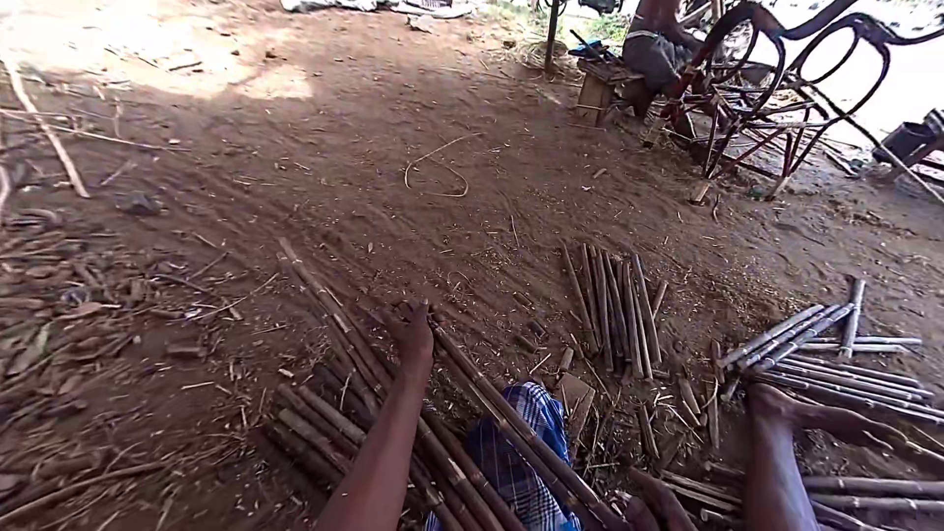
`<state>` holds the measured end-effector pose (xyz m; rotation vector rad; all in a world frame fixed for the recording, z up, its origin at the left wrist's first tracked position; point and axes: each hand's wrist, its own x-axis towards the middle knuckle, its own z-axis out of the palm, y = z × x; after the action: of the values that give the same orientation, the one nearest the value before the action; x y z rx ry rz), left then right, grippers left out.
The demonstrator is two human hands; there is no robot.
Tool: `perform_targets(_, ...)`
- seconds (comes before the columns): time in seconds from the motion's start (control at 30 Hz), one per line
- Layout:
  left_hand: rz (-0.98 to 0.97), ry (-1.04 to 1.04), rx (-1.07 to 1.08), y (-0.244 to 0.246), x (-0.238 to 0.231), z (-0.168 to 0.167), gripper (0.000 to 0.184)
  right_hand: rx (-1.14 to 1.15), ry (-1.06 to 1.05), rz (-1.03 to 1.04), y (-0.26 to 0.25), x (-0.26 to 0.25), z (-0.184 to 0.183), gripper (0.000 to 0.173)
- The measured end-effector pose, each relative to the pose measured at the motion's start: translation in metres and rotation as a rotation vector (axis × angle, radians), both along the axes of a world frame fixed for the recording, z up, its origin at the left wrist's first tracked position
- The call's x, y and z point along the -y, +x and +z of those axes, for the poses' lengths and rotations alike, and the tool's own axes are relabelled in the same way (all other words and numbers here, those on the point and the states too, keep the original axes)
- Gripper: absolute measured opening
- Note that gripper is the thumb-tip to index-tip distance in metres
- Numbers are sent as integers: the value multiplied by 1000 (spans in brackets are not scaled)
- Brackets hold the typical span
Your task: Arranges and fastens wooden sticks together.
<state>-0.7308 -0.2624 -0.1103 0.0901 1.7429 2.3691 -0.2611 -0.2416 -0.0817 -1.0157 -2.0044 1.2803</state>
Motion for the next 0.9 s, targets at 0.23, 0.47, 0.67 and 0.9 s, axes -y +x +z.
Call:
perform_targets(0.23,6,-85,-24,11,-5,11,35,-37,22,142,-42,-5,-3,15)
perform_targets(0.47,29,-82,-51,8,-6,13,35,87,388,112,-64,3,-11,11)
perform_targets(0.67,10,-89,-54,8,-4,17,36,102,173,91,-67,-4,-5,10)
perform_targets(0.9,2,-79,-88,1,-4,8,36,102,-418,-8,-62,-35,6,17)
